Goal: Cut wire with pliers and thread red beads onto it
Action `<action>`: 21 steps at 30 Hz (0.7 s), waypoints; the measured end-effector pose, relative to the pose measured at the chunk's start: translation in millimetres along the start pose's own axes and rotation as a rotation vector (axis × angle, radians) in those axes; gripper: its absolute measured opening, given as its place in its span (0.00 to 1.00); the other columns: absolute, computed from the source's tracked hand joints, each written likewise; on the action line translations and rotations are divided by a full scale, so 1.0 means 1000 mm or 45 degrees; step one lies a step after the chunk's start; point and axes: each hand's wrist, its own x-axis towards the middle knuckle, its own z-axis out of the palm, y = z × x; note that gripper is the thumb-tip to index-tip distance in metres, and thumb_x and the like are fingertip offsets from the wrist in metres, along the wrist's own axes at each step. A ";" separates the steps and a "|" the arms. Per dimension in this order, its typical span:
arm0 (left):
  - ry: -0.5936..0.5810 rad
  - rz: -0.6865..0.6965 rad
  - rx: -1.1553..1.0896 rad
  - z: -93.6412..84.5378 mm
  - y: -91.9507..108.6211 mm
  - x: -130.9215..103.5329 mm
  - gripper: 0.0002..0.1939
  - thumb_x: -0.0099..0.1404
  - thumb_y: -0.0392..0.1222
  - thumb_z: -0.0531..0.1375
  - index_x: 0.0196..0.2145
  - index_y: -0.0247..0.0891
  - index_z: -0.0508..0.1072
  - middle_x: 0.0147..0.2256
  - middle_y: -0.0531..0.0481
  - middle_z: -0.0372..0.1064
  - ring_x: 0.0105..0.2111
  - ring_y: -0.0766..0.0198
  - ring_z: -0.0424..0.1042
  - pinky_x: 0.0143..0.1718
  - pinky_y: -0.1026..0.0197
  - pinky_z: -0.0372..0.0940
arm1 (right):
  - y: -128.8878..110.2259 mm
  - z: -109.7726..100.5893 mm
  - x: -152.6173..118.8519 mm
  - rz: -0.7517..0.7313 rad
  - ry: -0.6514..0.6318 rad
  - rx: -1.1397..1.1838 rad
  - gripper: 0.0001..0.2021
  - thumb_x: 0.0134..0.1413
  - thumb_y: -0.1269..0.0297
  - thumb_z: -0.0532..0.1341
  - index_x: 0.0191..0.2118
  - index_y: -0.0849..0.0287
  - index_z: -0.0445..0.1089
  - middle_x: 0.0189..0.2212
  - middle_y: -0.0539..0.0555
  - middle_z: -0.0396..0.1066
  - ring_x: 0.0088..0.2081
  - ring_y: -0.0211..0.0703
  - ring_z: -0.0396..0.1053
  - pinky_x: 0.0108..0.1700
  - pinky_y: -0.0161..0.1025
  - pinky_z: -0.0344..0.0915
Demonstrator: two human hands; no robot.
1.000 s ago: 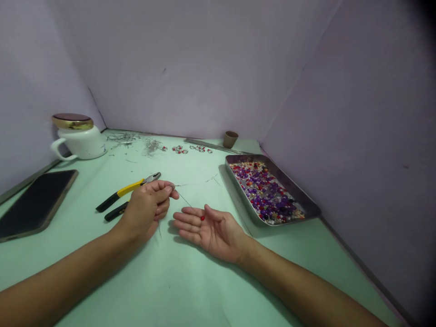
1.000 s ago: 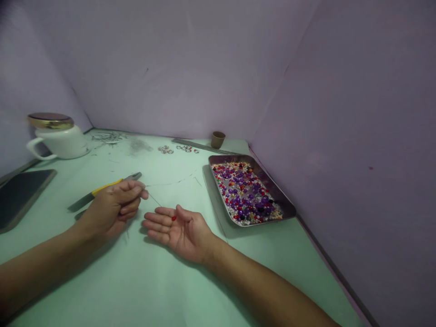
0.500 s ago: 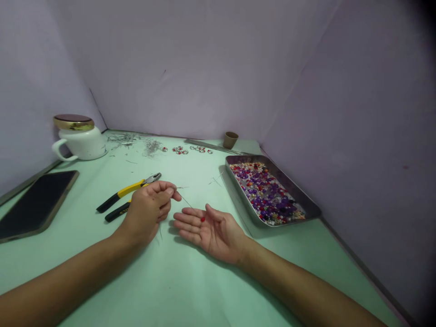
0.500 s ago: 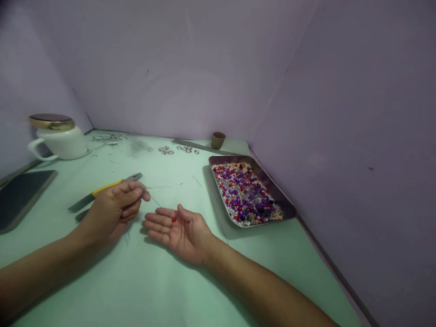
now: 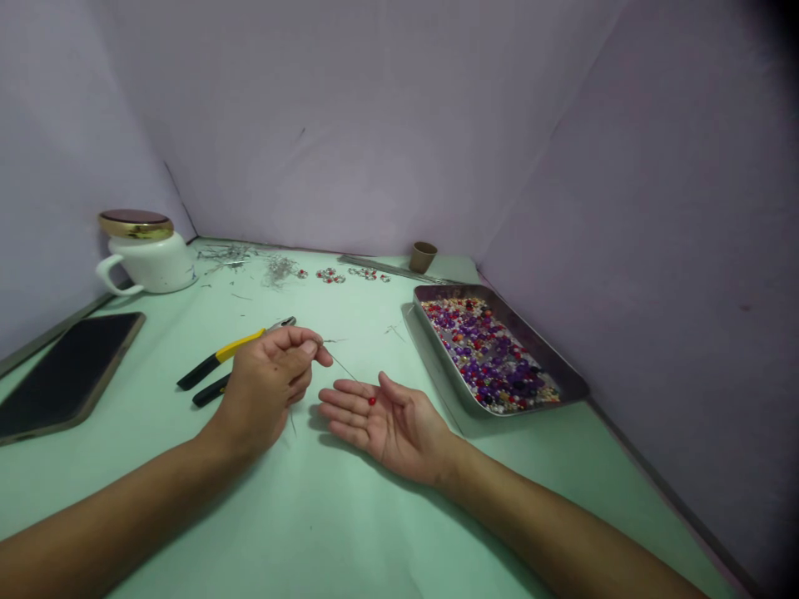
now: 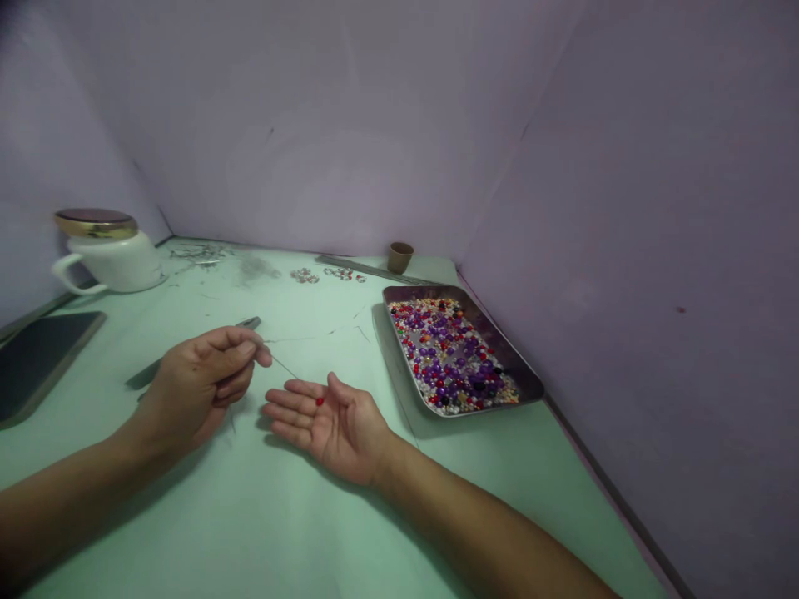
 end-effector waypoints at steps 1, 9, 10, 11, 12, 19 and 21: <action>-0.007 -0.006 0.001 0.000 -0.001 -0.001 0.02 0.56 0.33 0.55 0.27 0.33 0.66 0.24 0.53 0.67 0.12 0.79 0.47 0.14 0.70 0.41 | 0.000 0.000 0.000 0.000 -0.003 0.001 0.24 0.61 0.56 0.39 0.48 0.73 0.58 0.49 0.68 0.62 0.49 0.50 0.64 0.54 0.45 0.52; -0.036 -0.009 0.014 -0.001 -0.006 -0.001 0.02 0.56 0.34 0.55 0.26 0.33 0.66 0.24 0.53 0.66 0.12 0.80 0.46 0.14 0.70 0.40 | 0.000 -0.002 0.000 0.000 -0.012 0.004 0.25 0.61 0.56 0.38 0.48 0.74 0.57 0.47 0.68 0.63 0.49 0.51 0.64 0.54 0.45 0.52; -0.037 -0.013 0.014 -0.002 -0.006 -0.001 0.02 0.56 0.34 0.55 0.27 0.33 0.66 0.24 0.54 0.66 0.12 0.80 0.47 0.14 0.70 0.40 | 0.000 -0.002 0.000 0.000 -0.011 0.005 0.25 0.61 0.56 0.38 0.48 0.74 0.57 0.47 0.68 0.63 0.49 0.51 0.64 0.54 0.45 0.52; -0.038 -0.019 0.013 -0.002 -0.006 -0.001 0.02 0.56 0.34 0.55 0.27 0.34 0.66 0.24 0.54 0.66 0.12 0.80 0.47 0.14 0.70 0.40 | 0.001 -0.002 0.000 0.001 -0.010 0.005 0.25 0.61 0.56 0.38 0.48 0.74 0.57 0.47 0.68 0.63 0.48 0.51 0.65 0.54 0.45 0.53; -0.039 -0.024 0.012 -0.002 -0.006 -0.001 0.02 0.56 0.34 0.55 0.27 0.34 0.66 0.24 0.54 0.66 0.12 0.80 0.47 0.14 0.70 0.41 | 0.001 -0.001 0.000 0.002 -0.009 0.005 0.25 0.61 0.56 0.38 0.48 0.74 0.57 0.47 0.68 0.63 0.48 0.51 0.65 0.54 0.45 0.53; -0.035 -0.013 0.032 0.000 -0.003 -0.001 0.03 0.56 0.34 0.55 0.26 0.33 0.66 0.24 0.54 0.66 0.12 0.80 0.46 0.14 0.69 0.40 | 0.000 0.000 -0.001 -0.008 -0.008 0.010 0.25 0.61 0.56 0.39 0.48 0.74 0.58 0.48 0.68 0.63 0.49 0.51 0.64 0.54 0.45 0.52; -0.025 -0.015 0.036 0.000 -0.003 -0.001 0.03 0.56 0.34 0.55 0.25 0.33 0.66 0.24 0.54 0.66 0.12 0.80 0.46 0.14 0.69 0.40 | 0.000 0.000 -0.001 -0.006 -0.009 0.001 0.25 0.61 0.56 0.39 0.48 0.74 0.58 0.48 0.68 0.63 0.48 0.50 0.65 0.54 0.45 0.52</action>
